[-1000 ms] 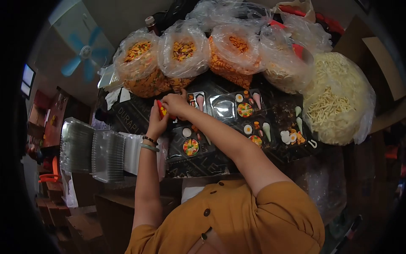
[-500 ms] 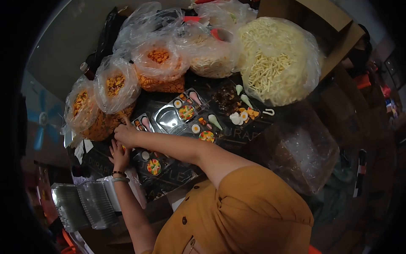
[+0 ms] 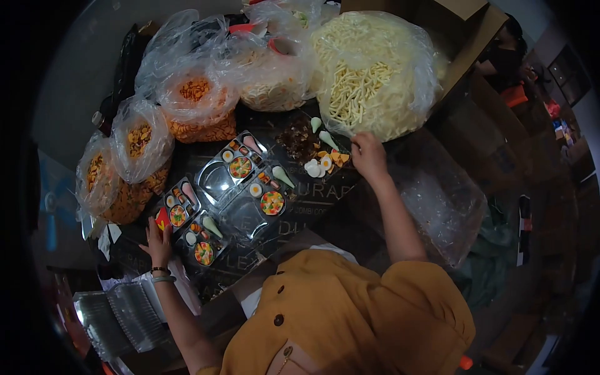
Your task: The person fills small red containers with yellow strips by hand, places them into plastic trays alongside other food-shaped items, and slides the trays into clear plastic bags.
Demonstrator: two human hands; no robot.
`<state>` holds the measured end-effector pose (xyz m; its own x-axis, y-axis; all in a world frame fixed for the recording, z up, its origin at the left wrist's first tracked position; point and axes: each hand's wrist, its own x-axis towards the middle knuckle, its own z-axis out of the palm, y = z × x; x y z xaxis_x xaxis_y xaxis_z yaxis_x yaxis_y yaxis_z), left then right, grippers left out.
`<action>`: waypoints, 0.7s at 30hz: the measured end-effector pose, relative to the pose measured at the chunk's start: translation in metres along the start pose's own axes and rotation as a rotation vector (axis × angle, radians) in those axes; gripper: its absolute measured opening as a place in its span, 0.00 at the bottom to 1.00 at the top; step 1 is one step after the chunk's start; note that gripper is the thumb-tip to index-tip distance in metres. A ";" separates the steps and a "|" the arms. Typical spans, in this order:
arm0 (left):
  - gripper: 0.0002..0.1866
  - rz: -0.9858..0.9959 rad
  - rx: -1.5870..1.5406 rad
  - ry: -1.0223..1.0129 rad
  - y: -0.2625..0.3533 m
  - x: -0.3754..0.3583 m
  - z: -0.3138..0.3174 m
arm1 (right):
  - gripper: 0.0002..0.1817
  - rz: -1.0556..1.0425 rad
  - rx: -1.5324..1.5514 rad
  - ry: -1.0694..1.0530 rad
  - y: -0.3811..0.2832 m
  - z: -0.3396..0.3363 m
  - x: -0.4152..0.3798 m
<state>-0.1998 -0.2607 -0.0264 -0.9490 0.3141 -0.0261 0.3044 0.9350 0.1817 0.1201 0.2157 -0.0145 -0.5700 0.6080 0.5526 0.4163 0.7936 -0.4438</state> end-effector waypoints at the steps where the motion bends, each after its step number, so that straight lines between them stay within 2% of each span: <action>1: 0.36 -0.003 0.002 0.010 0.002 0.000 -0.002 | 0.07 0.002 -0.104 -0.027 0.012 -0.006 -0.011; 3: 0.35 -0.022 -0.021 0.013 0.006 -0.001 -0.005 | 0.08 -0.009 -0.198 -0.047 0.027 -0.012 -0.025; 5: 0.34 -0.024 0.004 0.054 0.005 -0.001 -0.001 | 0.07 0.144 -0.238 -0.163 0.034 -0.011 -0.026; 9: 0.34 -0.001 0.041 0.091 0.003 0.002 -0.002 | 0.05 0.152 -0.051 -0.191 0.011 -0.021 0.008; 11: 0.34 0.017 0.013 0.089 -0.008 0.010 0.006 | 0.06 -0.107 -0.085 -0.043 0.003 -0.023 0.045; 13: 0.34 0.044 -0.018 0.084 -0.012 0.009 0.007 | 0.08 -0.281 -0.380 0.114 0.009 -0.014 0.082; 15: 0.33 0.058 -0.149 0.157 -0.008 0.007 0.005 | 0.11 -0.357 -0.214 0.191 -0.011 -0.007 0.122; 17: 0.33 0.083 -0.178 0.201 0.000 0.000 0.001 | 0.09 -0.400 0.097 0.243 -0.044 0.004 0.160; 21: 0.34 0.179 -0.275 0.252 0.029 -0.024 -0.011 | 0.10 -0.250 0.111 0.240 -0.061 0.052 0.230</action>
<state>-0.1688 -0.2435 -0.0097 -0.8838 0.3855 0.2651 0.4656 0.7797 0.4185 -0.0734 0.3061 0.1029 -0.4566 0.3940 0.7977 0.1981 0.9191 -0.3406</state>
